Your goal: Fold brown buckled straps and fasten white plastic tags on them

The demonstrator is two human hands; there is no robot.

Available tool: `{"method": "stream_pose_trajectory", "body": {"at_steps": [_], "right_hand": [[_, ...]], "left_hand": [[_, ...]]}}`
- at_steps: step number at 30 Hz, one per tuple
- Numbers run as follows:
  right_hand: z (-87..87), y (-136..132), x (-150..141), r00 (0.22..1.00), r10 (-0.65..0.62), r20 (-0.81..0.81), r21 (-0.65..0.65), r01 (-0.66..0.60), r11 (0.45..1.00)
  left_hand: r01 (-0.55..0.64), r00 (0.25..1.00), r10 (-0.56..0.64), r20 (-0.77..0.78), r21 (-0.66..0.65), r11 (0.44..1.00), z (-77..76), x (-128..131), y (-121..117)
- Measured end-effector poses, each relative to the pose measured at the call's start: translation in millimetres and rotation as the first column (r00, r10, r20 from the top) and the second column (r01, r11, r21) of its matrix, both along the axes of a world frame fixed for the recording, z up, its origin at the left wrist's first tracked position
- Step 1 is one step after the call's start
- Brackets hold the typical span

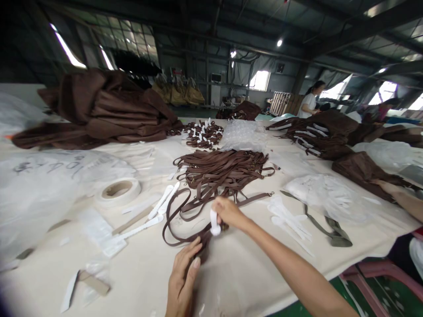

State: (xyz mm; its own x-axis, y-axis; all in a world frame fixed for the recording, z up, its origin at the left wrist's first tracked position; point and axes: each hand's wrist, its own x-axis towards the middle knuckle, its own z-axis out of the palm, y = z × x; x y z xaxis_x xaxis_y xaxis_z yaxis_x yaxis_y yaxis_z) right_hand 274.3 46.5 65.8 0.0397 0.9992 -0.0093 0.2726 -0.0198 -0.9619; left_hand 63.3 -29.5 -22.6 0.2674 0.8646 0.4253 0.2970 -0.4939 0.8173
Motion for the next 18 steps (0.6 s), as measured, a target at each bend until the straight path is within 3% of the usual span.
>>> {"method": "stream_pose_trajectory", "body": {"at_steps": [2, 4, 6, 7, 9, 12, 13, 15, 18], "right_hand": [[56.5, 37.7, 14.9, 0.975, -0.169, -0.144, 0.179, 0.193, 0.965], [108.8, 69.8, 32.4, 0.892, -0.268, -0.363, 0.394, 0.407, 0.824], [140.0, 87.2, 46.8, 0.845, -0.29, -0.449, 0.509, 0.509, 0.694], [144.1, 89.0, 51.0, 0.852, -0.288, -0.438, 0.536, 0.504, 0.677], [127.9, 79.5, 52.6, 0.908, -0.282, -0.309, 0.518, 0.409, 0.751], [62.5, 44.4, 43.2, 0.967, -0.224, 0.119, 0.335, 0.173, 0.926], [38.1, 31.1, 39.2, 0.935, -0.185, 0.301, 0.28, 0.099, 0.955], [-2.8, 7.9, 32.7, 0.783, -0.081, 0.617, 0.185, -0.044, 0.982], [-33.6, -11.6, 28.3, 0.519, 0.046, 0.853, 0.072, -0.205, 0.976]], "left_hand": [[-0.043, 0.997, 0.045, 0.055, -0.029, 0.999, -0.3, -1.1, 0.3], [-0.056, 0.995, 0.06, 0.08, -0.051, 0.997, 1.3, -1.0, -0.3], [-0.068, 0.993, 0.075, 0.094, -0.074, 0.995, 4.0, -0.1, -1.2], [-0.069, 0.992, 0.076, 0.099, -0.081, 0.994, 5.5, 0.6, -1.5], [-0.05, 0.993, 0.06, 0.105, -0.091, 0.995, 7.7, 2.3, -1.9], [-0.01, 0.993, 0.022, 0.119, -0.098, 0.995, 9.3, 5.2, -2.3], [-0.002, 0.992, 0.015, 0.124, -0.103, 0.995, 9.5, 6.1, -2.5], [0.01, 0.992, 0.004, 0.126, -0.11, 0.994, 9.9, 7.3, -2.8], [0.038, 0.994, -0.025, 0.105, -0.124, 0.992, 11.2, 7.7, -2.7]]}}
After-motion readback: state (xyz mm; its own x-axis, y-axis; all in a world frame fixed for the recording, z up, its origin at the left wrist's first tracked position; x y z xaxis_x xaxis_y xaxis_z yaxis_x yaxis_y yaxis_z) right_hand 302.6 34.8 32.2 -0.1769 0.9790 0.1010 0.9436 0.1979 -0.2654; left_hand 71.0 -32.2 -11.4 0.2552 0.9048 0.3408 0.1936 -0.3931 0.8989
